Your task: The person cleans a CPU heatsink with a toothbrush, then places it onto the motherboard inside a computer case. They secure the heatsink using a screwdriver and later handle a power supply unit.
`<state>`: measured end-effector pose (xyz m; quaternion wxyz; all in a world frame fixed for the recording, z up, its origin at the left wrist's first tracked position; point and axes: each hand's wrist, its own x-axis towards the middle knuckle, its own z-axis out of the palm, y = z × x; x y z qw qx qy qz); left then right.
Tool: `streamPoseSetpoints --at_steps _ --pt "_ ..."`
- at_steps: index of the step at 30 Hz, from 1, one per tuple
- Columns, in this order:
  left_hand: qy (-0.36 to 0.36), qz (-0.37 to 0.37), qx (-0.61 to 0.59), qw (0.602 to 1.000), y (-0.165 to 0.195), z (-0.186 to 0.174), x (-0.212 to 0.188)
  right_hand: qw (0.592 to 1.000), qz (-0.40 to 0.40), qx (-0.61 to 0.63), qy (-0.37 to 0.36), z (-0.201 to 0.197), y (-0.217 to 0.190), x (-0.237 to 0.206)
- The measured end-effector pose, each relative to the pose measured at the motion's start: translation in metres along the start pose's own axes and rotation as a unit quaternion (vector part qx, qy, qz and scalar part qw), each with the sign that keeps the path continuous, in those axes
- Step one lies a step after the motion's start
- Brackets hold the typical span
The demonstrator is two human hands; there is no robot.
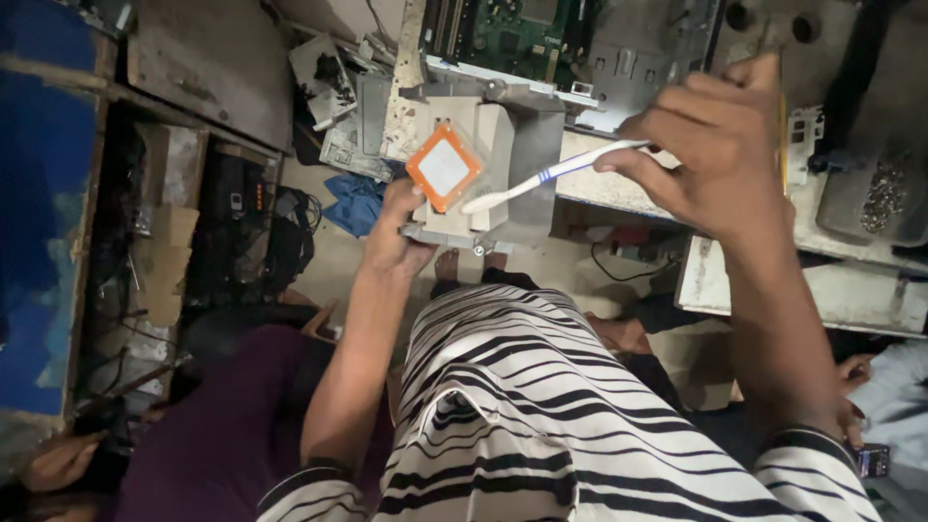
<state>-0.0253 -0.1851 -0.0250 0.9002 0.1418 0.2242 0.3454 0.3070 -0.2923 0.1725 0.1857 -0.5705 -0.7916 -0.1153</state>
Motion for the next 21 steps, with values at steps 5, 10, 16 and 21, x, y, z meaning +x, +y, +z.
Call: streamPoseSetpoints --at_steps 5,10,16,21 --pt "-0.02 0.002 0.054 0.998 -0.001 0.011 -0.002 1.0 0.003 -0.001 0.002 -0.009 -0.017 0.021" --pt "-0.044 -0.003 0.094 0.995 0.001 0.014 -0.004 1.0 0.002 -0.004 -0.006 -0.028 -0.022 0.03" --pt "-0.043 0.03 0.087 0.995 0.009 0.005 -0.011 1.0 0.017 -0.025 -0.001 -0.01 -0.011 0.0" --pt "-0.048 0.069 0.128 0.988 0.012 -0.002 -0.019 0.973 0.177 0.146 -0.011 -0.001 -0.031 -0.006"
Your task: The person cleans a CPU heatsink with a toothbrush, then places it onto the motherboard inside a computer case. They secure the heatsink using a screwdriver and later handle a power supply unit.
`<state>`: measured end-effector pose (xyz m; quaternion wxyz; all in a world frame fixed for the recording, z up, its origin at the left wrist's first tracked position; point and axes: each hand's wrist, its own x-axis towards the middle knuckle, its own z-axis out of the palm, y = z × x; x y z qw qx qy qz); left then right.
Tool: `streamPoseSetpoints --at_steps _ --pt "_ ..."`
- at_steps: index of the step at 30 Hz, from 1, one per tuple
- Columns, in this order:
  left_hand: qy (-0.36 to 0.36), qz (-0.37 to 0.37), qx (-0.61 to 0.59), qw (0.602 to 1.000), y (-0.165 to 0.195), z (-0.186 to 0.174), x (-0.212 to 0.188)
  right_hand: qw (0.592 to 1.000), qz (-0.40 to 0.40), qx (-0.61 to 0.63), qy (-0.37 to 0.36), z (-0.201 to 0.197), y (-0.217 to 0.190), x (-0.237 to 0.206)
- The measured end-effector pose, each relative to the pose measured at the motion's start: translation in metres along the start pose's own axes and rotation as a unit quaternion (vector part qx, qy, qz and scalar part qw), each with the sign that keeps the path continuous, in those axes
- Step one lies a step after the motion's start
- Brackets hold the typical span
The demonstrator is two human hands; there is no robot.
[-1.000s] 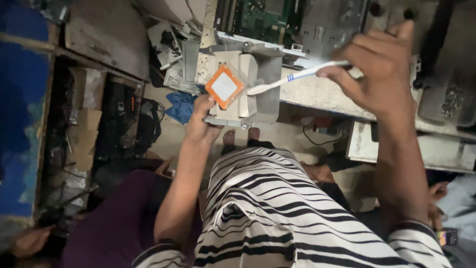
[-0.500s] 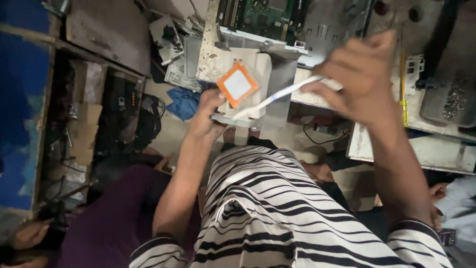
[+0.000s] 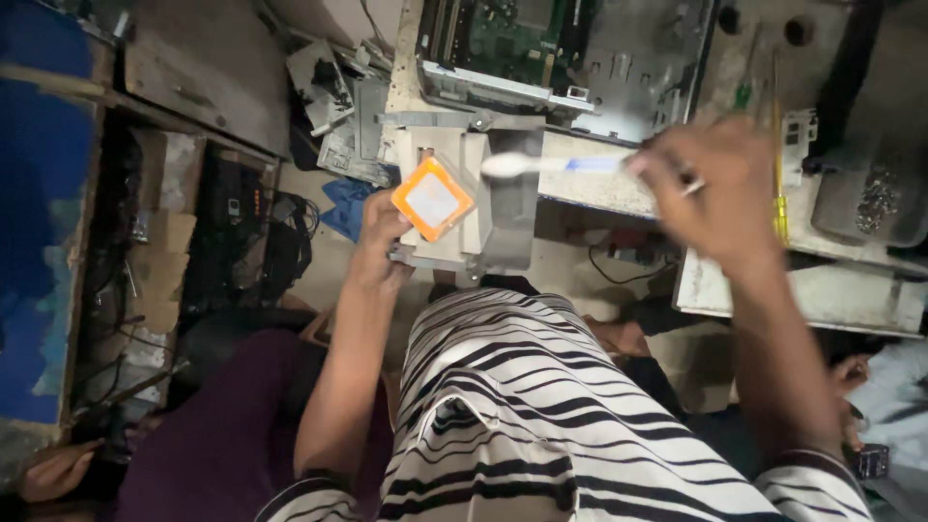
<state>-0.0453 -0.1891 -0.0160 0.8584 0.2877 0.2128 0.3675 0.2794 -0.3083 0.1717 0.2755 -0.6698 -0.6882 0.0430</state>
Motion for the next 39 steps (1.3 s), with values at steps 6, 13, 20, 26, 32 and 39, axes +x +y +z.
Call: streamPoseSetpoints --at_steps 6,13,20,26,32,39 --pt "0.111 0.079 0.089 0.987 -0.018 -0.002 0.0 0.954 0.197 0.19 -0.123 0.026 -0.045 -0.017" --pt "0.127 0.095 0.028 0.987 -0.02 0.0 0.003 0.942 0.242 0.179 -0.148 0.023 -0.054 -0.012" --pt "0.204 0.078 0.055 0.974 -0.012 -0.005 0.011 0.938 0.202 0.229 -0.163 0.033 -0.032 -0.01" --pt "0.113 0.024 -0.128 0.985 0.011 0.024 0.027 0.933 0.201 0.279 -0.109 0.037 -0.02 -0.016" --pt "0.138 -0.025 -0.288 0.948 0.021 0.079 0.036 0.972 0.141 0.184 0.022 0.082 -0.037 -0.037" --pt "0.117 -0.033 -0.3 0.946 0.027 0.096 0.037 0.959 0.191 0.106 0.183 0.122 -0.031 -0.056"
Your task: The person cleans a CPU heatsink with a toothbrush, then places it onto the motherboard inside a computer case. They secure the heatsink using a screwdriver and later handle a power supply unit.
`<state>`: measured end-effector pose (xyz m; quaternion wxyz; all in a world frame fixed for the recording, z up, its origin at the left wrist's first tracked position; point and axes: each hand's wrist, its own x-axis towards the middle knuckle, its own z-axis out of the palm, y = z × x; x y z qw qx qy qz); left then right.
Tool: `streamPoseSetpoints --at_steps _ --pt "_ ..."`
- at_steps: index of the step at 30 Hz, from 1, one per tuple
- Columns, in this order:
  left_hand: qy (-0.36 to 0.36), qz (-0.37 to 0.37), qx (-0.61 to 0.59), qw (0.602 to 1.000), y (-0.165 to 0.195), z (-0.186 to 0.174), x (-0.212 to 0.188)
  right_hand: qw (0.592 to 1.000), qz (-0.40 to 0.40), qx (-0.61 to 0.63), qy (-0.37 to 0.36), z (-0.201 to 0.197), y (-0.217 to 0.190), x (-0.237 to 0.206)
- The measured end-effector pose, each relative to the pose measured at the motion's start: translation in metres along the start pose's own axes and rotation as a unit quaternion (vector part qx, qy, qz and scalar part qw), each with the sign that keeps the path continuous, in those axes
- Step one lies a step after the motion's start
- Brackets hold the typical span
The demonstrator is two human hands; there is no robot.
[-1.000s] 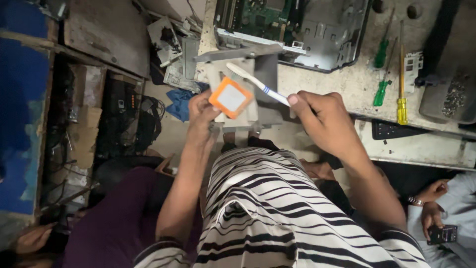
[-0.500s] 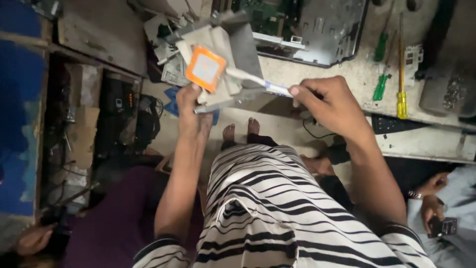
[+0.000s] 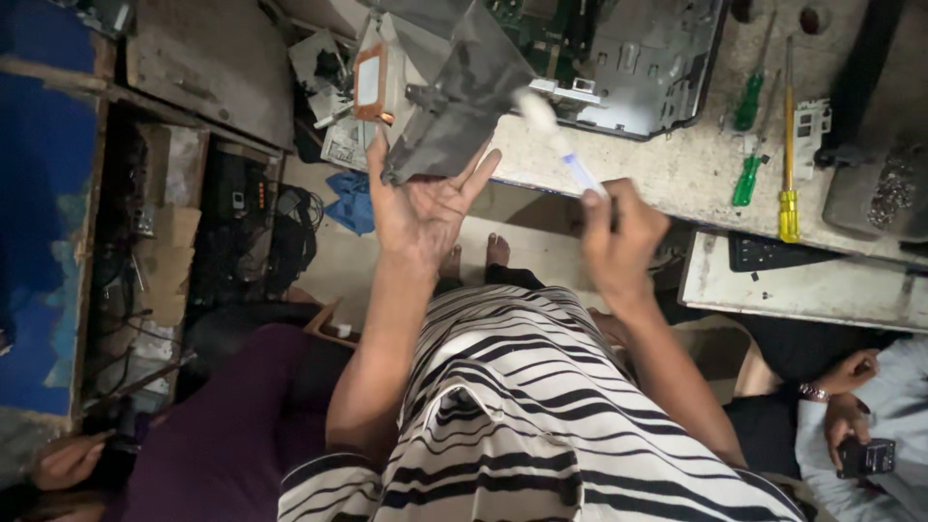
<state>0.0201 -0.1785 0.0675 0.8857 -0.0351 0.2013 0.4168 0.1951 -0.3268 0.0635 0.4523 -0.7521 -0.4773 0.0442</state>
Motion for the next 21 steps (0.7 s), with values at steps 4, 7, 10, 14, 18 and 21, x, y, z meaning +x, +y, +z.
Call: streamPoseSetpoints --at_steps 4,7,10,14,18,21 --pt "-0.019 -0.01 -0.011 1.0 -0.004 0.003 -0.002 0.977 -0.168 0.014 -0.131 0.0 -0.011 0.008" --pt "0.005 -0.004 -0.007 1.0 -0.01 0.007 -0.002 0.988 -0.103 0.01 -0.112 -0.005 -0.013 0.021" --pt "0.071 -0.015 -0.02 0.997 -0.013 0.01 -0.006 0.995 -0.055 0.006 -0.086 -0.006 -0.01 0.023" --pt "0.069 -0.012 -0.033 0.997 -0.014 0.01 -0.009 0.976 -0.171 0.02 -0.133 -0.002 -0.001 0.02" --pt "0.069 -0.053 -0.054 0.995 -0.02 0.002 -0.002 0.989 -0.1 0.033 -0.102 -0.001 0.004 0.021" --pt "0.012 -0.007 0.015 1.0 -0.017 -0.008 0.003 0.956 -0.154 0.059 -0.241 -0.013 0.002 0.02"
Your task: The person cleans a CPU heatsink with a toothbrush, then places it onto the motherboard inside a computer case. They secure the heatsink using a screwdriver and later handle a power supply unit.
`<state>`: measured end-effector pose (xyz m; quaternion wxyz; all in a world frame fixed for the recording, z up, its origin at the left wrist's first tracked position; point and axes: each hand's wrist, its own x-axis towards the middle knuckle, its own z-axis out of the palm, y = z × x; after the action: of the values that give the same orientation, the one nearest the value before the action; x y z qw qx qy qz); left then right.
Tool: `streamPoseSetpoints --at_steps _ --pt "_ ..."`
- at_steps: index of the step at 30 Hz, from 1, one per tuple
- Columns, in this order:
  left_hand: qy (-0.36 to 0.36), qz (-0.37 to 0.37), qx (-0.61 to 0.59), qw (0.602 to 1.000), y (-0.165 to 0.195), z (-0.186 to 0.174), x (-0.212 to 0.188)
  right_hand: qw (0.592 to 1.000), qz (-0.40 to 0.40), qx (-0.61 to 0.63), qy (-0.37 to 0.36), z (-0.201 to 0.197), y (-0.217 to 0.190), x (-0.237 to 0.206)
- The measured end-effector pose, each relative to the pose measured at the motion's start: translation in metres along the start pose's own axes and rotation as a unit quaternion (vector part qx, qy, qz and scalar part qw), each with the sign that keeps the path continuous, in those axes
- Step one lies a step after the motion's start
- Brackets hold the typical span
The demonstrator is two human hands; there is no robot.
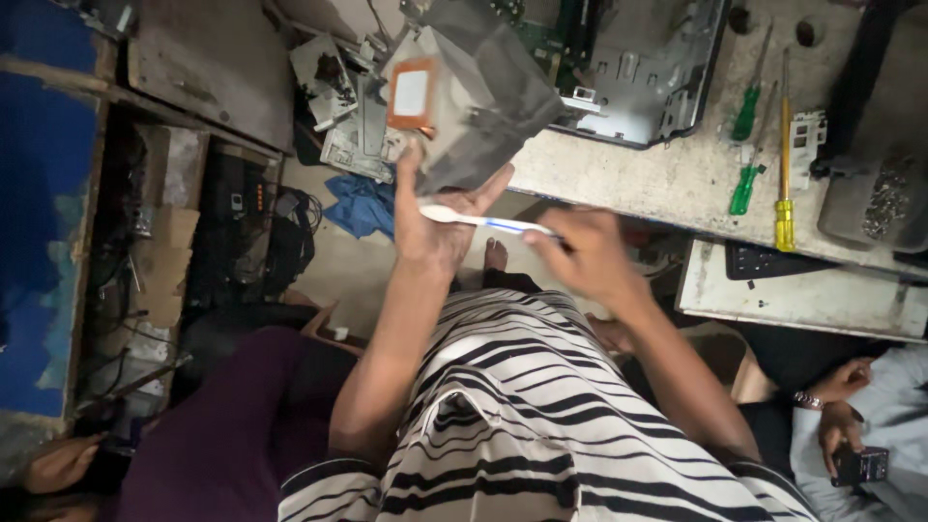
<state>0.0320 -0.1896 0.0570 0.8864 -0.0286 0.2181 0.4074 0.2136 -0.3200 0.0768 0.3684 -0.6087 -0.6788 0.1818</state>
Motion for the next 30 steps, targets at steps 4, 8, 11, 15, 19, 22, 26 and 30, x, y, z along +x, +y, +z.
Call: streamPoseSetpoints --at_steps 4,8,11,15,19,22,26,30 --pt "0.059 0.221 0.33 0.916 0.008 -0.008 0.004 0.992 0.077 -0.004 0.095 -0.016 -0.012 -0.004" --pt "-0.025 0.351 0.522 0.777 0.011 -0.002 -0.005 0.989 0.112 -0.044 0.09 -0.015 -0.031 0.007" --pt "-0.001 0.368 0.567 0.737 0.012 0.005 -0.01 0.981 0.16 -0.076 0.075 -0.029 -0.045 0.005" --pt "0.027 0.319 0.511 0.798 0.018 0.005 -0.008 0.974 0.205 -0.052 0.077 -0.034 -0.048 -0.007" --pt "-0.004 0.318 0.497 0.807 0.021 0.001 -0.006 0.981 0.161 -0.08 0.075 -0.021 -0.034 -0.011" --pt "-0.013 0.317 0.479 0.818 0.022 0.003 -0.008 0.974 0.188 -0.093 0.084 -0.027 -0.028 -0.012" --pt "0.004 0.388 0.632 0.67 0.023 0.007 -0.016 0.972 0.219 -0.043 0.074 -0.04 -0.035 -0.008" --pt "-0.02 0.488 0.716 0.498 0.018 0.006 -0.02 0.973 0.219 -0.024 0.068 -0.048 -0.045 0.003"
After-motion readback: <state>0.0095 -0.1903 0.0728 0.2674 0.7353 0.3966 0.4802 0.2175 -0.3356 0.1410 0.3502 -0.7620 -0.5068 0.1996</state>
